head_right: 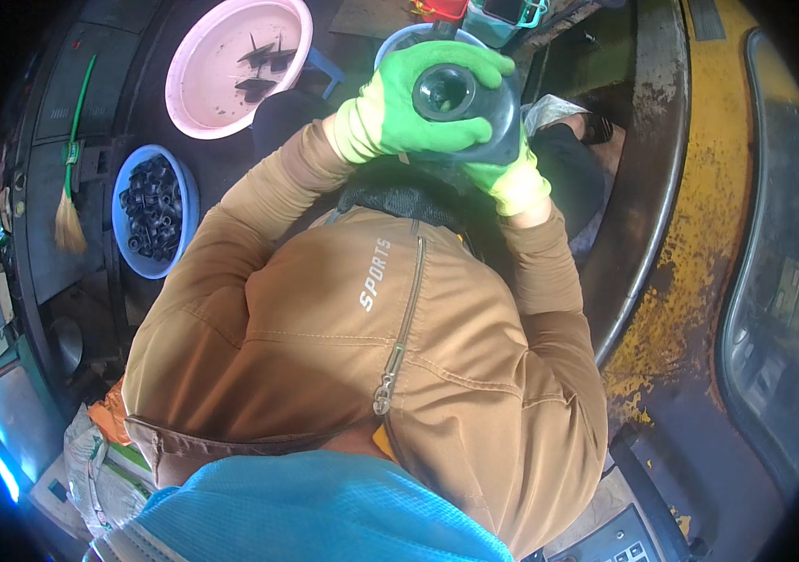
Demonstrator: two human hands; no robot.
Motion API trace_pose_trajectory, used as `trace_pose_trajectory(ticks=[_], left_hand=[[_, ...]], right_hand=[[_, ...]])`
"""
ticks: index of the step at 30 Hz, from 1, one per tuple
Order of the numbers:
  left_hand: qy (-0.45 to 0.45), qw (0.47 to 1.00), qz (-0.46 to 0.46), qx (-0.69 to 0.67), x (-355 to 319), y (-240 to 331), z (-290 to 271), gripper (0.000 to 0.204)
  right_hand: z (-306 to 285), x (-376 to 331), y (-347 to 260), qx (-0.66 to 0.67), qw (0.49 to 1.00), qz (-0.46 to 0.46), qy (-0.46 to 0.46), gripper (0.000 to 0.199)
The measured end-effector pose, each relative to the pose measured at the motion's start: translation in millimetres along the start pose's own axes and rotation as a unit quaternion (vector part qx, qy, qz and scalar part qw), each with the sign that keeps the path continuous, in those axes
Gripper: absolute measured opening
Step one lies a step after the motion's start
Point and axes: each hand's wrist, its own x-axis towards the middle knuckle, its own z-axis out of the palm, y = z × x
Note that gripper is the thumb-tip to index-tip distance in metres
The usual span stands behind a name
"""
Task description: The person repeatedly picks up black molded plastic parts from a white bucket, wipes them with a cloth, and places them into a pink basin. The person also briefly operates a machine lever and retrieves a part from the machine area.
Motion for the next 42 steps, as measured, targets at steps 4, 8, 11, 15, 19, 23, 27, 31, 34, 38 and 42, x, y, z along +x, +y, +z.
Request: trace_pose_trajectory(ticks=[4,8,11,15,19,23,27,31,34,38,42], left_hand=[[-0.044,0.999,0.010,-0.030,0.9,-5.0,-3.3,0.041],[-0.088,0.996,0.016,-0.030,1.7,-4.0,-10.1,0.042],[-0.145,0.980,-0.078,-0.110,2.5,1.3,-14.2,0.043],[-0.237,0.952,-0.082,-0.175,6.3,5.2,-16.6,0.045],[-0.310,0.918,-0.073,-0.235,14.1,0.6,-14.5,0.046],[-0.168,0.964,-0.095,-0.181,10.7,2.0,-18.4,0.044],[0.014,1.000,-0.010,0.001,6.2,6.5,-7.7,0.047],[0.096,0.992,-0.006,0.084,-1.0,11.4,5.3,0.048],[0.088,0.992,-0.008,0.086,-4.8,13.3,0.8,0.047],[0.033,0.998,-0.009,0.060,-4.0,14.6,-10.0,0.044],[-0.055,0.998,0.033,0.017,2.7,19.3,-18.2,0.042]], right_hand=[[-7.8,-7.7,-1.8,0.013,0.998,0.024,-0.049,0.054],[-10.8,-11.9,8.5,0.015,0.998,0.005,-0.059,0.055],[-11.0,-14.4,22.1,0.042,0.994,-0.002,-0.102,0.055],[-7.7,-25.3,34.5,0.132,0.982,0.027,-0.132,0.049],[-0.1,-37.6,31.5,-0.051,0.996,-0.024,-0.066,0.049],[0.5,-19.0,29.2,-0.109,0.993,-0.053,0.014,0.042],[8.6,-2.6,21.5,-0.003,0.991,-0.074,0.112,0.051],[31.5,4.2,11.9,0.032,0.976,-0.014,0.214,0.048],[23.6,6.2,1.8,-0.032,0.986,-0.050,0.153,0.051],[2.6,5.2,-13.0,-0.037,0.998,-0.041,0.025,0.067],[-6.9,-3.0,-19.7,-0.069,0.995,-0.018,-0.073,0.080]])
